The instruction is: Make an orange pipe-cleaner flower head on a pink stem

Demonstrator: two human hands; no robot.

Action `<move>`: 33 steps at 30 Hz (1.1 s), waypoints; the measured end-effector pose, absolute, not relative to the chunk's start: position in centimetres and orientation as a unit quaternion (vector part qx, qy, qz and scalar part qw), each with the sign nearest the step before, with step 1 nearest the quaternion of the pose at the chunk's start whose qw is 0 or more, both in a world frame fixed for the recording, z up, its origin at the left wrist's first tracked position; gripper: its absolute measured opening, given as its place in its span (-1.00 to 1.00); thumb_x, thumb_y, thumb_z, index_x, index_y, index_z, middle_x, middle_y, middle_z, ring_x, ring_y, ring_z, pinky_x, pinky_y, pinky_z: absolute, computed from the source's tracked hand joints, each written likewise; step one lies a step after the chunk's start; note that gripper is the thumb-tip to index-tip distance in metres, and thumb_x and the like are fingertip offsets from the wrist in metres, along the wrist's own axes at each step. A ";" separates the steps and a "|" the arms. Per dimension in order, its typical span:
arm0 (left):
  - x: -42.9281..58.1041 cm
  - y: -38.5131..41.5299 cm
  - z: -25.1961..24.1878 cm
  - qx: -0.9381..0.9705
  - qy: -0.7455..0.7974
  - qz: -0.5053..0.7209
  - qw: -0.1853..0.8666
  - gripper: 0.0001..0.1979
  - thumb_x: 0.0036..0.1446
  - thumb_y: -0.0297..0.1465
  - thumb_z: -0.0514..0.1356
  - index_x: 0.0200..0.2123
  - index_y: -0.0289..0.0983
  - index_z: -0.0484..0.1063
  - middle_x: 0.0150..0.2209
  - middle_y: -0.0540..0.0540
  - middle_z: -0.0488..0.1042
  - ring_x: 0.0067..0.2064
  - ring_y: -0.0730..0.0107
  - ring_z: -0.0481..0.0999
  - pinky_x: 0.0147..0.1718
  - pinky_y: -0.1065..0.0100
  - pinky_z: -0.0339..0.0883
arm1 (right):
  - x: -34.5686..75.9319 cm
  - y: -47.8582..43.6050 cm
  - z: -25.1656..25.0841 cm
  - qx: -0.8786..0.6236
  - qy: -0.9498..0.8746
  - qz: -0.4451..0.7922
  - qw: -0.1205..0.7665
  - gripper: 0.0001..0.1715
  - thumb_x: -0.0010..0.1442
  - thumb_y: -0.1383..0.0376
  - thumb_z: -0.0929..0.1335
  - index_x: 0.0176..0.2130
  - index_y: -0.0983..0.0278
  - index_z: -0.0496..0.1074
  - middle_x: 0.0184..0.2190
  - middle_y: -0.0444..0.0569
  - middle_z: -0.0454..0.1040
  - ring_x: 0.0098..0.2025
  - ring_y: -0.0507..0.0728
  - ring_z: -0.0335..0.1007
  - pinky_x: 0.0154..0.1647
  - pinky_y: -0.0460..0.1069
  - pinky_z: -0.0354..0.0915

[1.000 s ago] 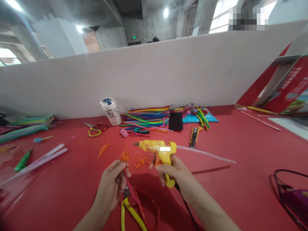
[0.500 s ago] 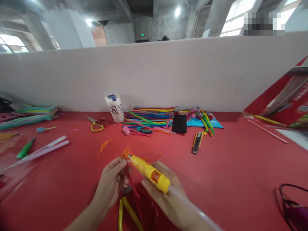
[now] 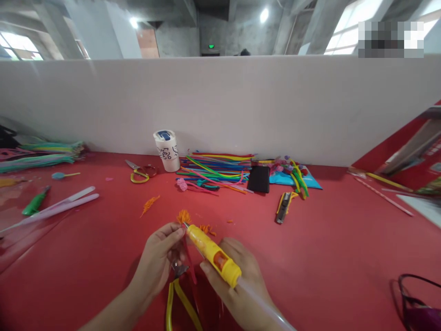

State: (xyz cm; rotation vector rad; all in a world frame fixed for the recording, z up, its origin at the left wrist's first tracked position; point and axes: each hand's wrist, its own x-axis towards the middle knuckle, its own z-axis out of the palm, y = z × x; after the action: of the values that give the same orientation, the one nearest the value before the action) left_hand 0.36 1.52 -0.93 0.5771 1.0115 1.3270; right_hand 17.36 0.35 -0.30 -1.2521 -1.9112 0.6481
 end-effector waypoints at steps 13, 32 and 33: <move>0.5 1.6 -0.9 0.231 0.439 0.579 0.647 -0.86 -0.04 -0.40 0.27 -0.50 -0.33 0.37 -0.65 0.04 0.47 -0.75 0.64 0.34 -0.77 0.62 0.16 | 17.3 0.3 -0.9 -0.476 -0.748 0.198 0.417 -0.68 0.16 0.13 0.27 -0.55 0.21 0.30 -0.62 -0.12 0.35 -0.61 0.05 0.28 -0.61 -0.07 0.25; 0.5 1.7 -1.1 0.222 0.428 0.583 0.654 -0.83 -0.08 -0.38 0.30 -0.50 -0.32 0.36 -0.68 0.07 0.44 -0.75 0.62 0.34 -0.78 0.61 0.15 | 17.3 0.4 -1.2 -0.487 -0.739 0.218 0.412 -0.70 0.15 0.17 0.28 -0.57 0.20 0.30 -0.62 -0.11 0.34 -0.59 0.07 0.27 -0.59 -0.04 0.26; 0.5 1.6 -1.1 0.222 0.430 0.582 0.654 -0.83 -0.08 -0.38 0.30 -0.50 -0.31 0.36 -0.67 0.05 0.46 -0.75 0.62 0.34 -0.78 0.61 0.15 | 17.3 0.4 -1.3 -0.487 -0.739 0.218 0.412 -0.70 0.14 0.17 0.28 -0.57 0.21 0.30 -0.61 -0.11 0.34 -0.58 0.07 0.28 -0.58 -0.04 0.27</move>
State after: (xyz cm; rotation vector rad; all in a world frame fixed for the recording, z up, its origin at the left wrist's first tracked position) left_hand 0.46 1.63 -1.09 0.5041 0.9746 1.3192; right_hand 17.30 0.43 -1.27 -1.2240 -1.8592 0.5483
